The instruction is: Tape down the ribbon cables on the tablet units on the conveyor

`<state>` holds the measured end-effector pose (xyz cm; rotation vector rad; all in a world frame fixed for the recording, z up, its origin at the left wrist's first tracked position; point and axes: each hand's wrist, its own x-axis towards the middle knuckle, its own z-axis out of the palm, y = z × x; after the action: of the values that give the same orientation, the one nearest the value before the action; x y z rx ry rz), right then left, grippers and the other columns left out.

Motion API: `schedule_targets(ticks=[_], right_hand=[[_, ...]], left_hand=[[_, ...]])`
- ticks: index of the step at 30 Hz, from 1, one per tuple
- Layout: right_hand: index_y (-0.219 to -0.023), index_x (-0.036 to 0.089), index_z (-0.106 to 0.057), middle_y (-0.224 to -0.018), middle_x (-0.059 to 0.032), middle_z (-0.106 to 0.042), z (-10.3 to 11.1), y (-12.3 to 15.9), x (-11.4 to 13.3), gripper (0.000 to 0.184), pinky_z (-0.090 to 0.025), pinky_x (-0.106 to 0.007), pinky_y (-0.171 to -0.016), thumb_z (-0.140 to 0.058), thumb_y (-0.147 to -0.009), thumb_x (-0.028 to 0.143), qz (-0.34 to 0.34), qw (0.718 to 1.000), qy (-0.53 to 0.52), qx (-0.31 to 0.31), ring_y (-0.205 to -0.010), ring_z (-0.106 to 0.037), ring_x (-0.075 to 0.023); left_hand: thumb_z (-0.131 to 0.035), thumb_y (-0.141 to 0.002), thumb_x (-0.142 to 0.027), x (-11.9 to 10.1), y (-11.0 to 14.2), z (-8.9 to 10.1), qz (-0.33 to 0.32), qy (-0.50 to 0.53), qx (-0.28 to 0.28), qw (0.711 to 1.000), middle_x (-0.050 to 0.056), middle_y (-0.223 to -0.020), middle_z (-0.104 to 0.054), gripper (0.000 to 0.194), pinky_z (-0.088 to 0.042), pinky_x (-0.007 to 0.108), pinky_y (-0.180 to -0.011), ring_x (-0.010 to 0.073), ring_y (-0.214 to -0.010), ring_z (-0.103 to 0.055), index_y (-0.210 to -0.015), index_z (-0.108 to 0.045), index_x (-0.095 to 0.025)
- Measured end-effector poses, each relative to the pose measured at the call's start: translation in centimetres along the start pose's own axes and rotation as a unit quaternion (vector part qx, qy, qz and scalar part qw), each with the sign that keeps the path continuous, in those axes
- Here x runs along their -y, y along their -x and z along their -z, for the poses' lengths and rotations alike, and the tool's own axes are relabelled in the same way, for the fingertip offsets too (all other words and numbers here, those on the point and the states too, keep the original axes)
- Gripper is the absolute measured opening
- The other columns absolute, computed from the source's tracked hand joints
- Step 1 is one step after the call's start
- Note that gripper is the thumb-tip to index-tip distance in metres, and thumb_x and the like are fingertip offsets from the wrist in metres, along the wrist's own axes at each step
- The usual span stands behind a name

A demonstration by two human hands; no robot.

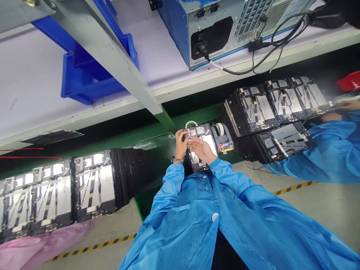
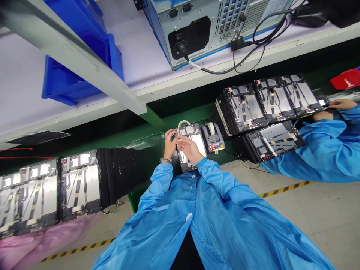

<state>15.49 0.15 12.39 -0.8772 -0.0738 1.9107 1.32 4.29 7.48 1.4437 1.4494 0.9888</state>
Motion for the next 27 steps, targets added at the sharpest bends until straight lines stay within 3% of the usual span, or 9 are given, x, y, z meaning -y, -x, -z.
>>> schedule_targets(ticks=[6,8,10,12,15,17,19,22,27], right_hand=[[-0.111,0.012,-0.073,-0.080,-0.0064,-0.073,0.2,0.3,1.8,0.029,-0.052,-0.031,-0.064,-0.055,-0.091,0.024,-0.077,0.997,0.003,-0.024,-0.063,-0.060,-0.0163],[-0.111,0.013,-0.073,-0.079,-0.0064,-0.073,0.5,0.5,2.5,0.030,-0.048,-0.030,-0.058,-0.057,-0.089,0.025,-0.073,0.994,0.085,-0.013,-0.059,-0.057,-0.0156],[-0.114,0.014,-0.074,-0.075,-0.0052,-0.071,0.9,0.6,3.1,0.033,-0.043,-0.030,-0.055,-0.059,-0.087,0.025,-0.020,0.972,0.234,-0.011,-0.055,-0.054,-0.0159],[-0.120,0.015,-0.075,-0.075,-0.0049,-0.071,1.2,0.5,3.8,0.038,-0.045,-0.031,-0.060,-0.058,-0.087,0.022,0.089,0.898,0.429,-0.021,-0.059,-0.057,-0.0180],[-0.129,0.017,-0.076,-0.095,-0.0089,-0.074,1.3,-0.1,5.0,0.043,-0.050,-0.034,-0.081,-0.051,-0.095,0.017,0.243,0.691,0.681,-0.020,-0.084,-0.065,-0.0226],[-0.135,0.020,-0.075,-0.107,-0.0105,-0.072,1.2,-0.5,5.7,0.047,-0.048,-0.034,-0.086,-0.045,-0.099,0.015,0.278,0.570,0.773,0.008,-0.095,-0.065,-0.0240],[-0.137,0.022,-0.074,-0.106,-0.0103,-0.069,1.2,-0.9,6.1,0.049,-0.046,-0.033,-0.083,-0.044,-0.100,0.012,0.278,0.494,0.823,0.041,-0.095,-0.063,-0.0239],[-0.134,0.023,-0.075,-0.102,-0.0098,-0.065,1.4,-1.4,6.3,0.047,-0.043,-0.032,-0.078,-0.044,-0.101,0.012,0.277,0.435,0.854,0.076,-0.091,-0.058,-0.0233],[-0.133,0.023,-0.075,-0.103,-0.0100,-0.062,2.0,-2.0,6.0,0.044,-0.040,-0.033,-0.074,-0.044,-0.102,0.013,0.282,0.426,0.854,0.099,-0.089,-0.053,-0.0232]], left_hand=[[-0.063,-0.096,-0.022,0.1,0.0,0.2,0.002,-0.003,0.012,1.000,0.010,-0.144,-0.049,0.018,-0.038,0.046,-0.124,0.0270,-0.145,-0.048,-0.111,-0.071,-0.027],[-0.063,-0.095,-0.021,0.2,-0.1,0.2,0.004,-0.003,0.015,1.000,0.010,-0.144,-0.049,0.019,-0.038,0.046,-0.124,0.0269,-0.145,-0.048,-0.111,-0.071,-0.027],[-0.063,-0.096,-0.023,0.2,-0.1,0.2,0.009,-0.004,0.016,1.000,0.010,-0.144,-0.049,0.018,-0.038,0.046,-0.124,0.0272,-0.145,-0.048,-0.111,-0.071,-0.027],[-0.064,-0.096,-0.026,0.2,-0.2,0.2,0.013,-0.004,0.016,1.000,0.010,-0.143,-0.049,0.016,-0.038,0.047,-0.124,0.0275,-0.146,-0.047,-0.110,-0.071,-0.028],[-0.064,-0.097,-0.028,0.3,-0.2,0.1,0.017,-0.001,0.016,1.000,0.009,-0.143,-0.049,0.014,-0.038,0.046,-0.124,0.0273,-0.146,-0.047,-0.110,-0.071,-0.028],[-0.064,-0.097,-0.027,0.3,-0.2,0.1,0.018,0.001,0.015,1.000,0.009,-0.144,-0.049,0.015,-0.037,0.046,-0.125,0.0269,-0.146,-0.047,-0.110,-0.071,-0.028],[-0.064,-0.096,-0.026,0.3,-0.2,0.1,0.017,0.003,0.014,1.000,0.009,-0.144,-0.049,0.016,-0.037,0.046,-0.125,0.0264,-0.147,-0.047,-0.110,-0.071,-0.028],[-0.064,-0.095,-0.022,0.4,-0.2,0.1,0.011,0.005,0.013,1.000,0.009,-0.144,-0.050,0.018,-0.036,0.046,-0.126,0.0262,-0.147,-0.047,-0.111,-0.072,-0.028],[-0.065,-0.094,-0.020,0.5,-0.3,0.0,0.005,0.010,0.008,1.000,0.009,-0.142,-0.051,0.018,-0.035,0.048,-0.127,0.0265,-0.146,-0.048,-0.109,-0.072,-0.028]])
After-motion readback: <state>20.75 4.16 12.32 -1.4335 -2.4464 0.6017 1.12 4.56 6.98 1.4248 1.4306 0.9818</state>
